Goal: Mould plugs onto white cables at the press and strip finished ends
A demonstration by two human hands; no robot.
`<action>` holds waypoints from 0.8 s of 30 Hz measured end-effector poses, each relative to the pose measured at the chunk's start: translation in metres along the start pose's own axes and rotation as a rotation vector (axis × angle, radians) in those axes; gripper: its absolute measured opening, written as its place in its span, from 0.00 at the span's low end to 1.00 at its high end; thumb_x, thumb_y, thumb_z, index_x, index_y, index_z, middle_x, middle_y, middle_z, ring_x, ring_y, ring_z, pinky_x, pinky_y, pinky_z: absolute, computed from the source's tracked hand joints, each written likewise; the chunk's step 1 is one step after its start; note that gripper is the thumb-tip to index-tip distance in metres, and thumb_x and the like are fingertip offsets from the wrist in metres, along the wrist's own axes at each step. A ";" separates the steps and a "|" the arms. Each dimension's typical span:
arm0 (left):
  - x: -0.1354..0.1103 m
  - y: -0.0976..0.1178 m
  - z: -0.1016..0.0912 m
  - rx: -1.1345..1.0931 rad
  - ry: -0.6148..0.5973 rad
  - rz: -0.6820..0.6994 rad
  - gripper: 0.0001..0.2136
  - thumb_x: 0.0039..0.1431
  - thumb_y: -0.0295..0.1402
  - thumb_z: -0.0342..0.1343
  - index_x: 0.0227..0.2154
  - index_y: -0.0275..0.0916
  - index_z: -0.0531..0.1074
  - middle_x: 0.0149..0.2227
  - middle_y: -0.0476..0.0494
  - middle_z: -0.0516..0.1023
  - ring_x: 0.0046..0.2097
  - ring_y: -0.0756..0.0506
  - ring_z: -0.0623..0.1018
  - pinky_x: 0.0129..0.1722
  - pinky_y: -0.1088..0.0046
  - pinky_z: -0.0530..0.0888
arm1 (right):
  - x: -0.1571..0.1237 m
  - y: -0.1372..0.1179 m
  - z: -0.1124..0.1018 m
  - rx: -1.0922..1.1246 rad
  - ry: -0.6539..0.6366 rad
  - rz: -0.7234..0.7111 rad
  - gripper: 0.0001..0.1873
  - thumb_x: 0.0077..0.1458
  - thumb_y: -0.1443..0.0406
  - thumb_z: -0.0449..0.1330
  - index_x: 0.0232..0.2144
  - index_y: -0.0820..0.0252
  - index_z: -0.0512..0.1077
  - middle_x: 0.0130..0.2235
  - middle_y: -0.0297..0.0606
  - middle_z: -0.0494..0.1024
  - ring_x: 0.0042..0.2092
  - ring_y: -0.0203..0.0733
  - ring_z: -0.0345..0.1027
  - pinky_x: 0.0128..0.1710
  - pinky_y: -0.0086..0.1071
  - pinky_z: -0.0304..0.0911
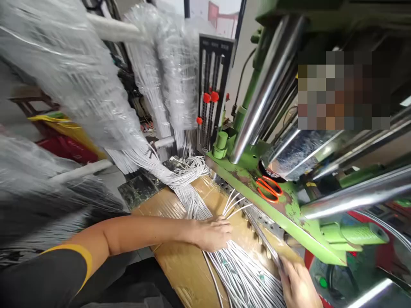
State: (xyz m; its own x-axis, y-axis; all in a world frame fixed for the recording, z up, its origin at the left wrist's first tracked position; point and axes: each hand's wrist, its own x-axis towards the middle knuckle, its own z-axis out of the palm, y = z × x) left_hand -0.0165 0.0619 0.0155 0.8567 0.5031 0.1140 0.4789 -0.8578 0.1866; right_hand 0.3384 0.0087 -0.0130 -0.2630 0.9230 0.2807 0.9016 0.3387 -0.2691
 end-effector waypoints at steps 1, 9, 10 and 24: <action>0.004 0.000 0.001 -0.057 -0.016 -0.012 0.09 0.59 0.37 0.61 0.33 0.34 0.78 0.36 0.38 0.80 0.39 0.41 0.79 0.42 0.66 0.71 | 0.008 0.005 0.005 -0.012 -0.037 0.011 0.16 0.57 0.57 0.53 0.38 0.52 0.79 0.37 0.43 0.82 0.43 0.54 0.77 0.44 0.46 0.75; 0.012 -0.014 -0.018 -0.597 -0.163 -0.192 0.05 0.62 0.34 0.57 0.37 0.39 0.76 0.32 0.51 0.79 0.33 0.49 0.76 0.33 0.77 0.67 | 0.030 -0.076 0.024 0.231 -0.203 0.104 0.26 0.63 0.52 0.51 0.54 0.59 0.73 0.53 0.47 0.78 0.55 0.54 0.72 0.55 0.48 0.68; 0.012 -0.016 -0.022 -0.643 -0.196 -0.217 0.07 0.62 0.35 0.57 0.39 0.39 0.76 0.32 0.51 0.78 0.33 0.50 0.75 0.32 0.77 0.66 | 0.029 -0.094 0.024 0.272 -0.253 0.096 0.27 0.62 0.51 0.53 0.57 0.57 0.71 0.54 0.45 0.79 0.55 0.54 0.72 0.54 0.47 0.68; 0.025 -0.046 -0.028 -0.711 -0.367 -0.156 0.03 0.50 0.30 0.63 0.29 0.39 0.81 0.21 0.55 0.69 0.25 0.50 0.66 0.26 0.75 0.60 | 0.035 -0.094 -0.013 0.436 -0.611 0.304 0.27 0.57 0.43 0.51 0.31 0.57 0.76 0.35 0.41 0.81 0.38 0.50 0.74 0.39 0.39 0.66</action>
State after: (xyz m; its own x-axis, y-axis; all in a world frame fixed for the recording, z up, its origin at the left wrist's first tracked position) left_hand -0.0225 0.1166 0.0367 0.8574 0.4392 -0.2682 0.4674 -0.4466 0.7629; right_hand 0.2485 0.0068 0.0341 -0.2832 0.8800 -0.3814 0.7818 -0.0186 -0.6233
